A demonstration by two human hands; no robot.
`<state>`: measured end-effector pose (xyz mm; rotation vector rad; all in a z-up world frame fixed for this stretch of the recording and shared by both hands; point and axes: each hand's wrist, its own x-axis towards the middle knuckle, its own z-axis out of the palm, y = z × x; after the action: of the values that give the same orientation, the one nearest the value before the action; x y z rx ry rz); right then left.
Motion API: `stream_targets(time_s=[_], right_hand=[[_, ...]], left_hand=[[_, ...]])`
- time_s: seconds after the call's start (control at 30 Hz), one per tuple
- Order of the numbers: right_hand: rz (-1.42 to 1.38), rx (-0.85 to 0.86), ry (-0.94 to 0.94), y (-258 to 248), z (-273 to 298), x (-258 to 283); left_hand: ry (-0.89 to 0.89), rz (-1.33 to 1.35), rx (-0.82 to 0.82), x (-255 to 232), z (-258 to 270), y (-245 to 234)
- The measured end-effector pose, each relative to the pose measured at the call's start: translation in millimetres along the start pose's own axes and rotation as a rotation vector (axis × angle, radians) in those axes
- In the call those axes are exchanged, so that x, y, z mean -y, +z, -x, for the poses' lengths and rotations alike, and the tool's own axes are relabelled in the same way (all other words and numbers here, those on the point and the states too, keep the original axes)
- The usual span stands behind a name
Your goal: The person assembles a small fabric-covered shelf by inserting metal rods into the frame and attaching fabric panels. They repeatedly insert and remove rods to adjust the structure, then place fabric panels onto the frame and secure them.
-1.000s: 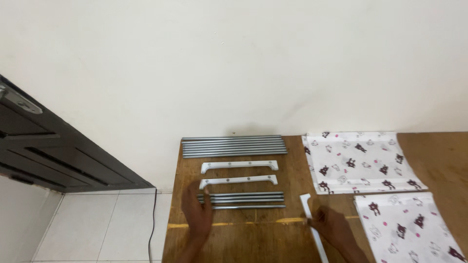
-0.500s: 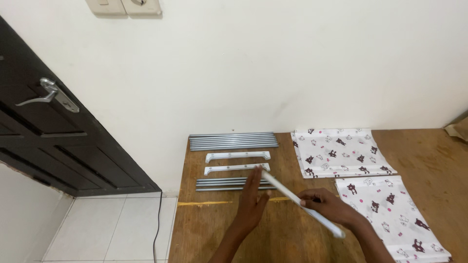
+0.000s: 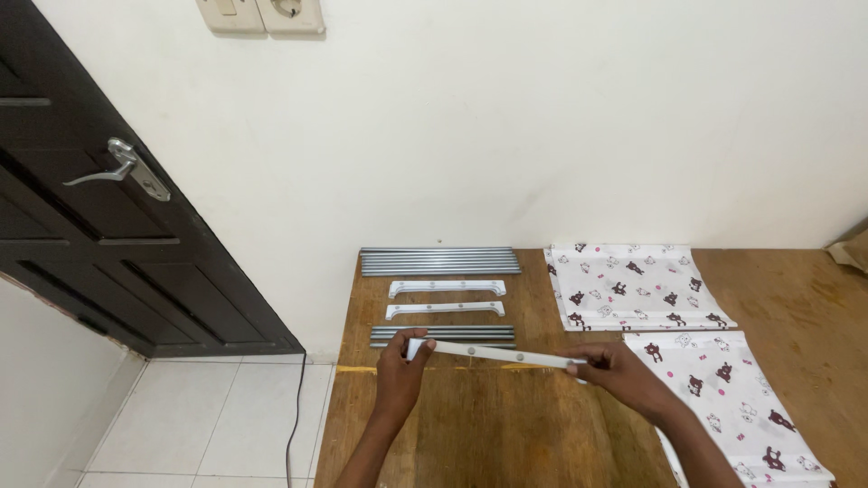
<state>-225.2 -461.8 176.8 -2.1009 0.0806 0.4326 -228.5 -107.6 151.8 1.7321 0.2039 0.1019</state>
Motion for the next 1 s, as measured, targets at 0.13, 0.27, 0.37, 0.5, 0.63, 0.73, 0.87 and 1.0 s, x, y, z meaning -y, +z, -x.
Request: stream_targets(time_s=[0.13, 0.27, 0.37, 0.5, 0.63, 0.73, 0.87, 1.0], right_hand=[[-0.271, -0.239, 0.038, 26, -33, -19], [-0.391, -0.366, 0.044, 47, -70, -31], [-0.420, -0.386, 0.032, 59, -104, -40], [-0.510, -0.334, -0.013, 74, -155, -53], [-0.316, -0.360, 0.010, 91, -192, -63], [-0.281, -0.353, 0.007, 101, -214, -66], [-0.347, -0.329, -0.008, 108, -238, -70], [-0.489, -0.291, -0.024, 114, -250, -76]], left_hand=[[-0.216, -0.020, -0.148, 10, -12, -1], [-0.207, 0.029, -0.270, 28, -35, 0], [-0.218, -0.008, -0.261, 52, -55, -2], [-0.091, -0.040, -0.282, 81, -92, -3], [-0.218, -0.166, -0.283, 98, -125, -1], [-0.185, -0.402, -0.220, 106, -143, -3], [-0.288, -0.408, -0.189, 115, -163, -5], [-0.308, -0.456, -0.154, 128, -176, -6]])
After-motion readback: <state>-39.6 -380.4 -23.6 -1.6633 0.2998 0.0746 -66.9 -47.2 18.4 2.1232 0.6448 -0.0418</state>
